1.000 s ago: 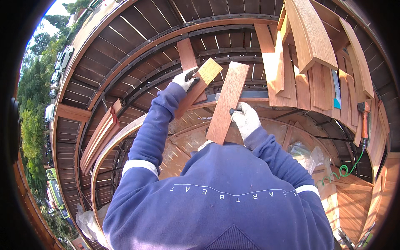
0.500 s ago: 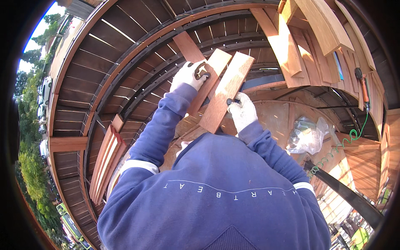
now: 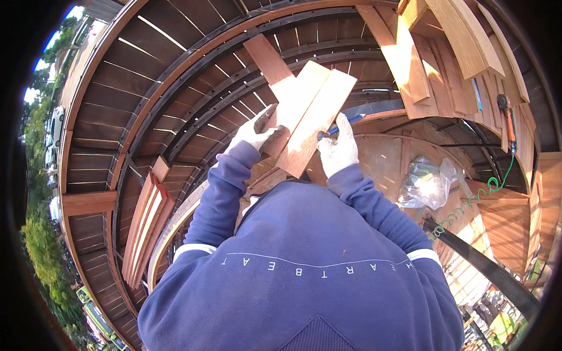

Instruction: The person constructs a wooden piece of furniture by positioning wooden blocks and slats, securing them with a nail gun, and then measuring and marking another wooden slat with a square and a pencil.

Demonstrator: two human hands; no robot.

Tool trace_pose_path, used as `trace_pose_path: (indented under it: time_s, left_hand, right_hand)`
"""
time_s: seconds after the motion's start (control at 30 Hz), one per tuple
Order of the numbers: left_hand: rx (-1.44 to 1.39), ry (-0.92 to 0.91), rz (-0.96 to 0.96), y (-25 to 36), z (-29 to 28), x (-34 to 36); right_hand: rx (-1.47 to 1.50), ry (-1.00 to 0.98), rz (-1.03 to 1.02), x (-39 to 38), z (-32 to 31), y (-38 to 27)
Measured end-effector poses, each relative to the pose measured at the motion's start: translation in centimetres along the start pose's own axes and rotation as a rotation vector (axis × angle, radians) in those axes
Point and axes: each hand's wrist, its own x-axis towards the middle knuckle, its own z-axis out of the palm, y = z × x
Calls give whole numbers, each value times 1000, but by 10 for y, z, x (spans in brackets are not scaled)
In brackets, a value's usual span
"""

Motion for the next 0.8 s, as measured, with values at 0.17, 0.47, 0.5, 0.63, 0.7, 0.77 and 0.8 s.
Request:
trace_pose_path:
  time_s: [0.17,0.47,0.5,0.63,0.7,0.77,0.8]
  left_hand:
    - [-343,-81,36,-21,-1,0]
    - [-287,-99,55,-13,-10,-6]
    - [-267,-96,66,-13,-11,-7]
    - [-361,-145,44,-19,-10,-5]
    - [-286,-119,57,-18,-9,-4]
    - [-207,-87,79,-18,-7,-2]
    - [-164,-71,93,-22,-6,0]
  right_hand:
    - [136,12,62,2,7,9]
    - [82,78,5,0,12,-5]
    - [37,90,-23,-1,13,-6]
    - [-142,114,-122,-1,13,-2]
    - [-106,95,-87,0,12,0]
    - [-78,84,-70,1,13,1]
    - [-67,84,-69,2,13,1]
